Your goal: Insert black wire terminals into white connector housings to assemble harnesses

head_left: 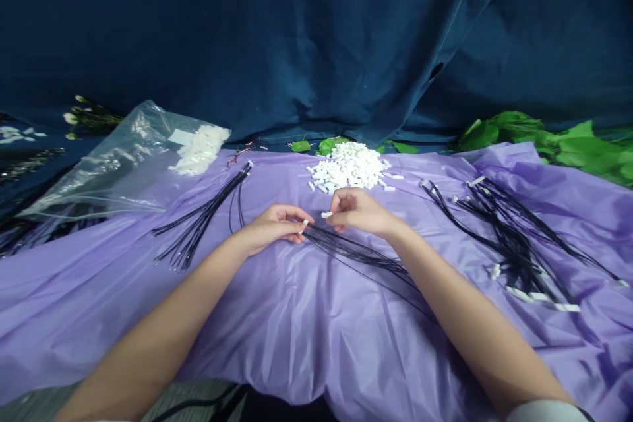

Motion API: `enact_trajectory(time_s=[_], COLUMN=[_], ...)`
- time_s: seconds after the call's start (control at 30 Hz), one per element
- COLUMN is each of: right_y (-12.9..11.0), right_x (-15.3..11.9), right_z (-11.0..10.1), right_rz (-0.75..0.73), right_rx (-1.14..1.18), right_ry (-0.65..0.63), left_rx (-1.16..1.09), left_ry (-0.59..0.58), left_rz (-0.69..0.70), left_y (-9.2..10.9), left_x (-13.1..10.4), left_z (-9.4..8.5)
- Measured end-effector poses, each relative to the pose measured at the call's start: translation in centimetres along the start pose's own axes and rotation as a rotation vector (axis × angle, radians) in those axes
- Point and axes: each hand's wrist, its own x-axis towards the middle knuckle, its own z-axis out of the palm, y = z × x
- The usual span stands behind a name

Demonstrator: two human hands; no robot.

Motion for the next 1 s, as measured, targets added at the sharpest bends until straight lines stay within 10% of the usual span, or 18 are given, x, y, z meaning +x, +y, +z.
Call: enact_trajectory(time_s=[0.53,0.87,1.0], right_y=[0.4,-1.4,-1.9], right_x=[-0.1,-1.3,-1.5], right_z=[1.0,0.4,0.3], right_rz=[-0.08,0.087,0.098], right_rx=[-0.22,-0.047,0.05], right_ry=[0.056,-0.197,-0.234], left_rx=[0.195,0.387,0.216], left_ry=[-0.034,0.423,0.313], left_rz=[0.158,0.483,0.614], left_y=[-0.4,-0.6,-0.8], left_x=[-0.2,0.1,-0.1], left_z=[0.7,0.9,0.7])
